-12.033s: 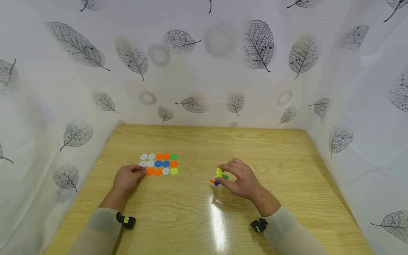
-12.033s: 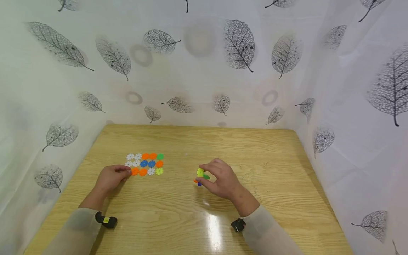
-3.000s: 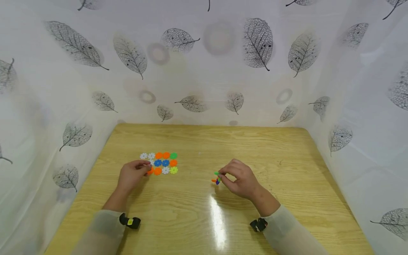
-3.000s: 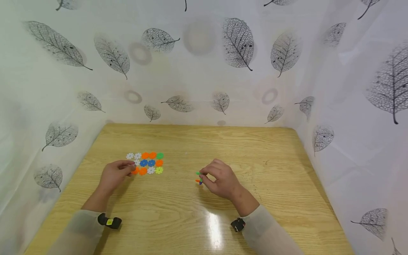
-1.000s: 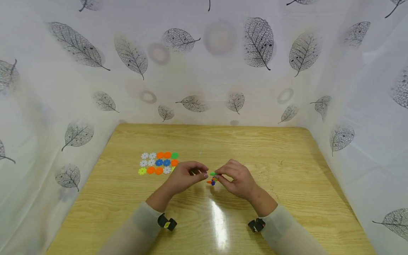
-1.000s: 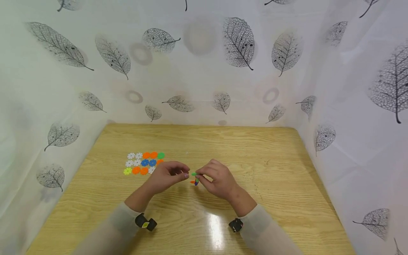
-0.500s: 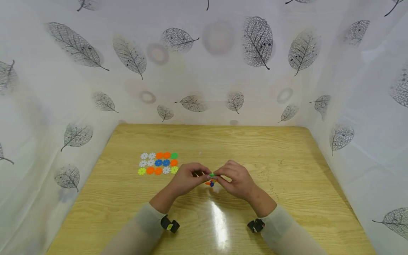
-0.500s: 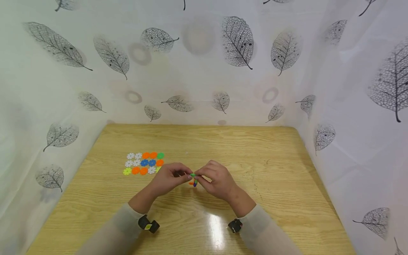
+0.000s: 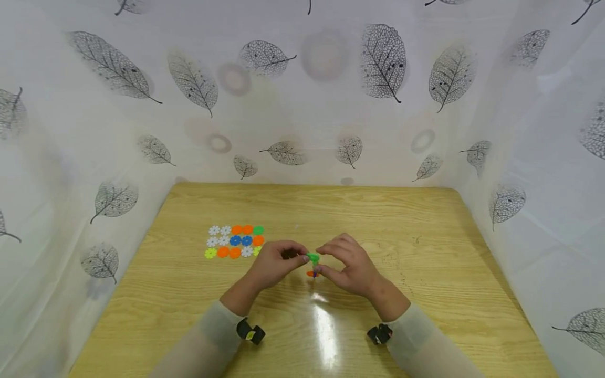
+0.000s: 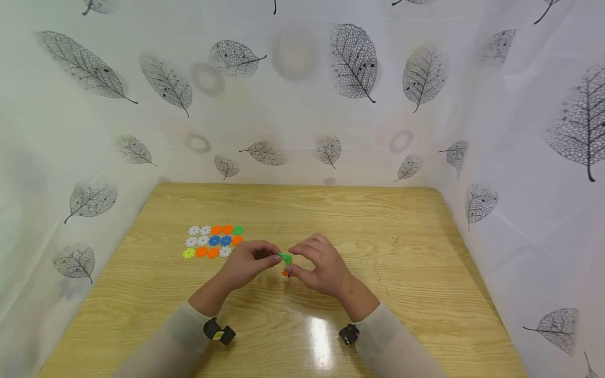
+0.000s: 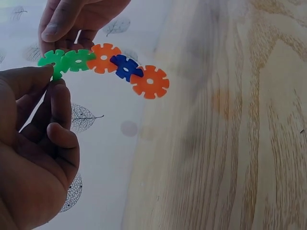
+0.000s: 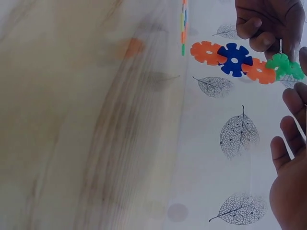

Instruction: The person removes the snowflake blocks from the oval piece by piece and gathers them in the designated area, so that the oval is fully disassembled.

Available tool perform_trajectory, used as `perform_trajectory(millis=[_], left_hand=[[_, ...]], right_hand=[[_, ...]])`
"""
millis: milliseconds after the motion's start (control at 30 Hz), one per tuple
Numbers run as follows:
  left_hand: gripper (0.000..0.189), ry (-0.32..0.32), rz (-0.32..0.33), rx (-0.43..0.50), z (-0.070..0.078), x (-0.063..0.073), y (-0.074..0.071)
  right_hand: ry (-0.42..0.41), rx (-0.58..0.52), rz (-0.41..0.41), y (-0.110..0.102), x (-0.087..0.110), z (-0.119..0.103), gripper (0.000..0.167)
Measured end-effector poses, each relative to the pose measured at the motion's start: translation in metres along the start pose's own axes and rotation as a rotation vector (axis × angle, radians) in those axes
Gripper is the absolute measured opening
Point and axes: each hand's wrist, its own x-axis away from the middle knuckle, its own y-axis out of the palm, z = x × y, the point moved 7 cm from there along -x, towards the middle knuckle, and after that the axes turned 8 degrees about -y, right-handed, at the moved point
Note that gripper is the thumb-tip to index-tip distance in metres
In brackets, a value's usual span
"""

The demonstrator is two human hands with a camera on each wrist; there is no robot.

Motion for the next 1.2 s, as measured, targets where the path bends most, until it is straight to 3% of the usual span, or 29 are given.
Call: perform_trajectory(millis=[133,333,833,1200], left_hand=[[0.006,-0.011,0.009,0.022,-0.012,-0.003,-0.002],[0.007,-0.002,-0.005,0.084,-0.014,-0.001,-0.005],[0.010,0.002,-0.025,0.094,-0.012,0.001,-0.007],[0.004,0.135,-0.005,0.077,-0.003,0.002,-0.007]], right_hand=[[0.099,-0.013,-0.074,0.004,0.004,0.004,0.051],[0.171,-0.010,-0.148,0.011,0.008,0.007,0.047],[0.102,-0.019,-0.100,0.012,0.004,0.004,0.038],[0.047,-0.027,-0.073,0.011,0.001,0.000,0.031]])
